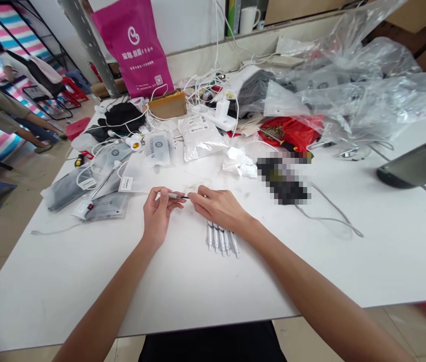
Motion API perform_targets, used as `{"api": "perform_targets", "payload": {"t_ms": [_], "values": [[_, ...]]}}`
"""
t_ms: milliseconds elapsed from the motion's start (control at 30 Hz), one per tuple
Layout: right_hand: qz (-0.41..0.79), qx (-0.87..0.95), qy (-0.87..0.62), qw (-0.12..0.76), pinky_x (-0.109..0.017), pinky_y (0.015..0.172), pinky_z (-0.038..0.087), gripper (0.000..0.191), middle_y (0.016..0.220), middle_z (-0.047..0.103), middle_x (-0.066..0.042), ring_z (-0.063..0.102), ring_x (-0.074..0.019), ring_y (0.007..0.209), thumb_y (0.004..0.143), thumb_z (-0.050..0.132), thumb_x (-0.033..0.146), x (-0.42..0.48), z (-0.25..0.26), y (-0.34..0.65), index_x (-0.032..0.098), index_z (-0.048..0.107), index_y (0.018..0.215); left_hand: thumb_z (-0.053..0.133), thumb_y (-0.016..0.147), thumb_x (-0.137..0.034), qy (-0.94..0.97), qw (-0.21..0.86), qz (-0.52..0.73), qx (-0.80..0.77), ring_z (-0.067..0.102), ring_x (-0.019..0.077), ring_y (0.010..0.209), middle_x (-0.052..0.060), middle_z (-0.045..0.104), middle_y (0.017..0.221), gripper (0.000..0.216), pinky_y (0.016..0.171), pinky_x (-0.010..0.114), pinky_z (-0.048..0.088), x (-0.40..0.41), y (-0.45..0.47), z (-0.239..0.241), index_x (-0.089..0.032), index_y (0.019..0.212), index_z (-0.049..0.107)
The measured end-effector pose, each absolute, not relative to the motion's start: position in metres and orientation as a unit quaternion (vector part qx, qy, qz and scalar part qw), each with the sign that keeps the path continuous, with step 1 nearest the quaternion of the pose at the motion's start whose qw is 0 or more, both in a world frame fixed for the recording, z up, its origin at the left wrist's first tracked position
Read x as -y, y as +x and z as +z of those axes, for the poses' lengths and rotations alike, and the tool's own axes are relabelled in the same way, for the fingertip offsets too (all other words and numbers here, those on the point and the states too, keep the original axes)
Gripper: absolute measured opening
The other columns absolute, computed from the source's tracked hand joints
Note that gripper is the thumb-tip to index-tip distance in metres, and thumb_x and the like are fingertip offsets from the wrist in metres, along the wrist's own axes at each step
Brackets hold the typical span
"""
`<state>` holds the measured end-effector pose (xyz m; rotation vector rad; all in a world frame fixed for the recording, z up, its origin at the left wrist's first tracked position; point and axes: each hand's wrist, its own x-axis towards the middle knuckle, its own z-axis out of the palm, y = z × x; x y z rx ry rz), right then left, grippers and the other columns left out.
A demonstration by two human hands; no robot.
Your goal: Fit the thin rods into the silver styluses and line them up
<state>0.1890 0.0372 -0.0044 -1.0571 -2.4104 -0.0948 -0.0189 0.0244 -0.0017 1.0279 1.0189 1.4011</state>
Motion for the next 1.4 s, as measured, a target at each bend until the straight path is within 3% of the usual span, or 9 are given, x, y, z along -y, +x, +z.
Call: {"api": "perform_targets", "payload": {"t_ms": [300,467,667,800,900,1000,1100,1233,1400], "values": [[0.014,0.875,-0.384,0.294,-0.030,0.059,0.036,0.025,0.107,0.074,-0.006,0.068,-0.0147,0.076,0.113,0.043,0.035,-0.035,-0.007,0.186,0.020,0.057,0.126,0.082,0.088,-0.047,0.490,0.504,0.551,-0.449,0.077,0.0202,0.079,0.008,0.080,0.093,0.030,0.083,0.038,0.064,-0.022,-0.018,-0.002,-0.019,0.095,0.075],[-0.004,0.883,-0.381,0.275,-0.031,0.056,0.035,0.026,0.098,0.072,-0.005,0.065,-0.0148,0.069,0.114,0.039,0.036,-0.036,-0.008,0.185,0.020,0.060,0.119,0.086,0.083,-0.043,0.496,0.495,0.541,-0.465,0.076,0.0182,0.079,0.006,0.081,0.092,0.028,0.085,0.035,0.062,-0.022,-0.019,0.001,-0.019,0.093,0.077],[0.015,0.872,-0.394,0.290,-0.031,0.058,0.038,0.021,0.100,0.073,-0.006,0.067,-0.0185,0.073,0.112,0.046,0.039,-0.038,-0.008,0.188,0.022,0.056,0.119,0.087,0.082,-0.036,0.534,0.472,0.514,-0.477,0.076,0.0229,0.099,0.008,0.081,0.102,0.021,0.094,0.037,0.059,-0.021,-0.020,0.002,-0.021,0.094,0.080],[0.090,0.860,-0.394,0.310,-0.031,0.057,0.042,0.013,0.114,0.070,-0.009,0.061,-0.0152,0.064,0.107,0.051,0.031,-0.037,-0.007,0.190,0.023,0.054,0.118,0.082,0.087,-0.033,0.593,0.424,0.476,-0.492,0.074,0.0231,0.102,0.006,0.081,0.103,0.014,0.096,0.036,0.056,-0.021,-0.024,0.002,-0.022,0.095,0.082],[0.166,0.844,-0.376,0.346,-0.031,0.064,0.052,0.012,0.121,0.065,-0.010,0.063,-0.0148,0.071,0.105,0.052,0.029,-0.038,-0.005,0.190,0.024,0.058,0.115,0.079,0.089,-0.031,0.619,0.395,0.461,-0.499,0.072,0.0217,0.100,0.005,0.080,0.102,0.011,0.094,0.035,0.055,-0.022,-0.027,0.002,-0.023,0.096,0.081],[0.241,0.802,-0.369,0.403,-0.033,0.072,0.058,0.010,0.109,0.069,-0.007,0.068,-0.0183,0.083,0.102,0.061,0.033,-0.040,-0.003,0.189,0.026,0.062,0.109,0.077,0.091,-0.030,0.643,0.376,0.461,-0.483,0.072,0.0209,0.102,0.004,0.079,0.105,0.010,0.094,0.034,0.055,-0.024,-0.030,0.002,-0.024,0.098,0.081],[0.320,0.734,-0.390,0.455,-0.036,0.081,0.061,0.024,0.101,0.075,-0.004,0.072,-0.0213,0.091,0.095,0.075,0.039,-0.041,-0.002,0.186,0.028,0.064,0.113,0.075,0.093,-0.032,0.663,0.366,0.461,-0.462,0.072,0.0204,0.102,0.005,0.078,0.107,0.013,0.093,0.034,0.055,-0.025,-0.031,0.001,-0.025,0.102,0.082],[0.433,0.641,-0.378,0.508,-0.039,0.086,0.062,0.040,0.105,0.077,-0.004,0.074,-0.0224,0.094,0.088,0.083,0.044,-0.041,0.001,0.182,0.029,0.062,0.119,0.079,0.090,-0.034,0.643,0.413,0.462,-0.451,0.072,0.0204,0.100,0.006,0.077,0.107,0.019,0.095,0.035,0.056,-0.025,-0.030,0.000,-0.024,0.106,0.082],[0.526,0.584,-0.345,0.513,-0.043,0.095,0.059,0.038,0.109,0.080,-0.005,0.075,-0.0230,0.101,0.092,0.079,0.048,-0.040,0.007,0.180,0.029,0.060,0.119,0.086,0.083,-0.036,0.553,0.543,0.456,-0.438,0.076,0.0212,0.088,0.007,0.079,0.094,0.026,0.088,0.037,0.059,-0.021,-0.023,0.001,-0.020,0.103,0.081]]}}
